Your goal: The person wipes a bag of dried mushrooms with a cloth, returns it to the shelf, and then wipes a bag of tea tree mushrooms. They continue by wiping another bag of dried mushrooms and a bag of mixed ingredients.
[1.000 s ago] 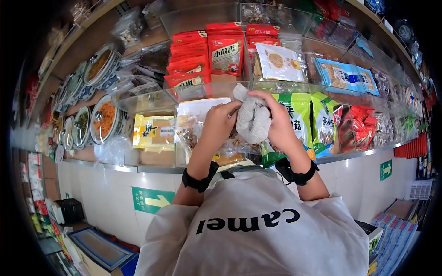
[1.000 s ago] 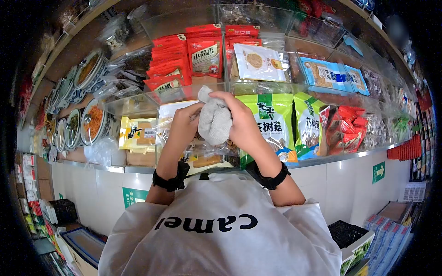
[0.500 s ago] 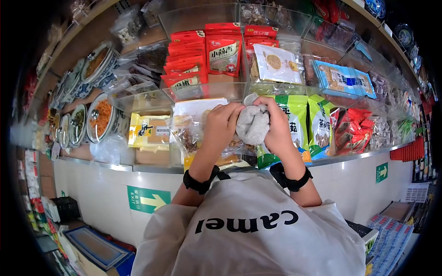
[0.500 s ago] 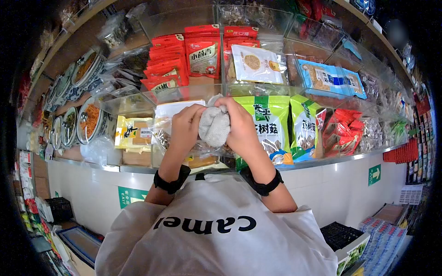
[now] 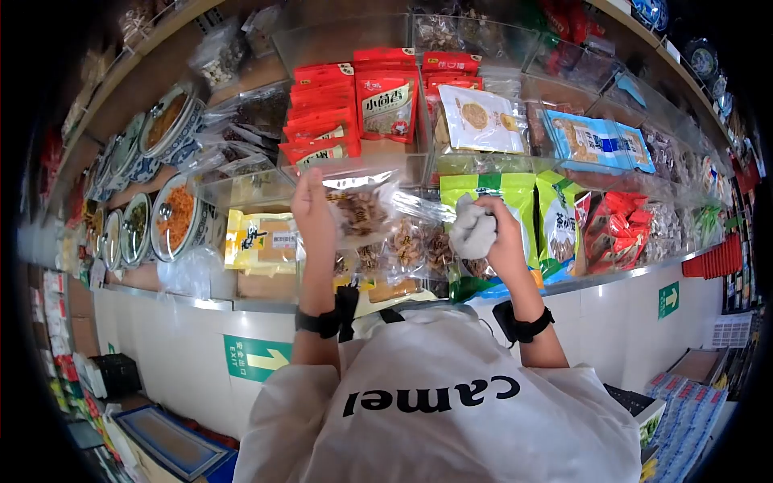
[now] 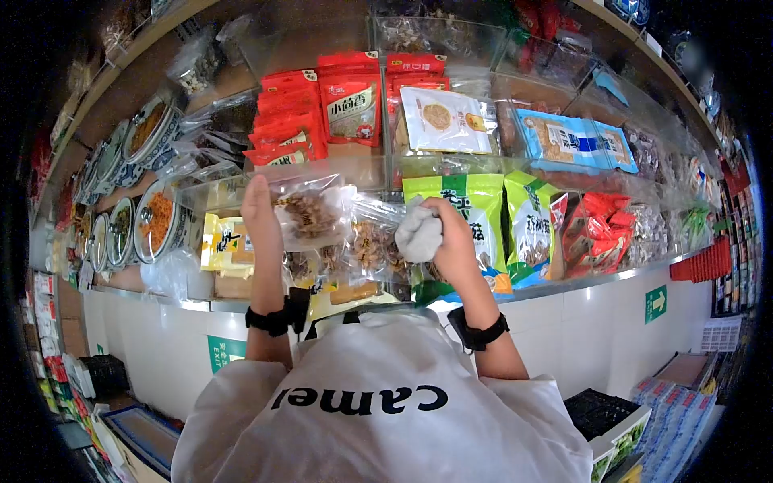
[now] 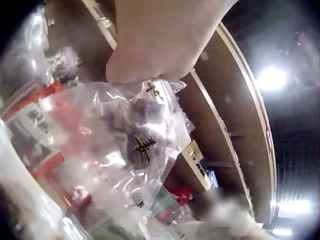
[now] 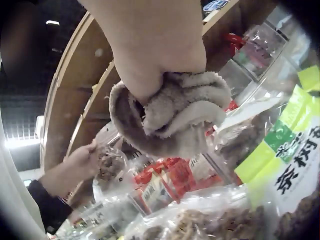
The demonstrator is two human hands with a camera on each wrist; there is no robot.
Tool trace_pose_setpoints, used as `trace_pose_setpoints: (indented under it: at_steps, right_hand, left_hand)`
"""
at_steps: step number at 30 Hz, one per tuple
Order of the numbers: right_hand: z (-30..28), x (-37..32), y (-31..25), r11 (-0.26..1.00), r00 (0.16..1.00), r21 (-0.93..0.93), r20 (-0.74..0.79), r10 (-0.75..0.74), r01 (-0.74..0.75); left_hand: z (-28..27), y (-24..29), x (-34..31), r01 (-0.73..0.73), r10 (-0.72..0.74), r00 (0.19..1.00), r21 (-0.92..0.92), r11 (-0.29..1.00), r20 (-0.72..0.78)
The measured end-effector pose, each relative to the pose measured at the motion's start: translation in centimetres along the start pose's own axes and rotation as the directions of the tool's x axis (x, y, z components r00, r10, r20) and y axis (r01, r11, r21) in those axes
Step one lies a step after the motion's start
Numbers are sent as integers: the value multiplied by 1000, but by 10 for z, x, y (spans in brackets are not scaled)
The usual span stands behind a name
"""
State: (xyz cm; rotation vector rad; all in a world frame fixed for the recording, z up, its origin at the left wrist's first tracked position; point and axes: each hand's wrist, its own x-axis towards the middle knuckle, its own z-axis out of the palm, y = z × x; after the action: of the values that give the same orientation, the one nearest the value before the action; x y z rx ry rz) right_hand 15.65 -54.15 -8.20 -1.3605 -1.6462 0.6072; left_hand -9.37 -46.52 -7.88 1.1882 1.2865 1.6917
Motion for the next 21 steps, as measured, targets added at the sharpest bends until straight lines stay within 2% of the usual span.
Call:
trace_pose_setpoints:
  at_steps: [2,3,4,5,6,7,8,9,10,11,12,13,14,16,18,21]
  right_hand:
    - [-1,1,0,1000,989,22,-149,0,3]
    - [1,4,-11,999,975,8,-218,-34,37]
    - [5,9,-21,999,975,9,-218,-34,37]
    - [9,14,-31,983,924,-28,-335,-182,184]
    - [15,18,-38,944,838,-81,-440,-322,320]
    - [24,20,-42,920,822,-56,-430,-374,389]
    - [30,24,-50,920,823,-53,-428,-373,389]
    - [34,31,-60,882,826,-114,-314,-469,457]
    - [38,35,-67,833,811,-167,-193,-552,528]
    - [47,36,-67,831,809,-166,-192,-555,531]
    - [56,36,-61,846,840,-171,-125,-528,506]
    - [62,35,-55,859,867,-179,-57,-496,480]
    - [64,33,-50,858,866,-180,-54,-497,481]
    - [68,28,-42,796,830,-241,98,-549,555]
    - [69,21,-37,763,809,-270,151,-569,587]
    - [68,11,-30,716,776,-299,241,-583,631]
  left_hand:
    - [-6,-3,8,-96,104,990,-85,992,92]
    - [-4,-3,6,-96,104,990,-85,992,91]
    - [-2,-1,3,-70,73,996,-71,995,46]
    - [2,2,-1,-43,43,999,-59,997,1]
    - [8,9,-7,-43,43,999,-58,997,1]
    - [16,18,-15,5,-9,998,58,998,63]
    - [23,24,-22,48,-69,991,177,983,114]
    - [30,21,-29,48,-68,992,179,983,109]
    - [38,17,-33,98,-88,973,-37,994,212]
    - [41,14,-35,166,-83,945,-245,955,317]
    - [42,17,-35,165,-82,945,-246,955,315]
    - [43,22,-35,275,-182,933,-287,918,311]
    - [43,24,-34,379,-280,908,-329,865,311]
    - [37,19,-27,408,-294,894,-344,846,337]
    - [34,16,-24,440,-338,886,-348,828,317]
    - [32,17,-21,440,-326,893,-446,779,312]
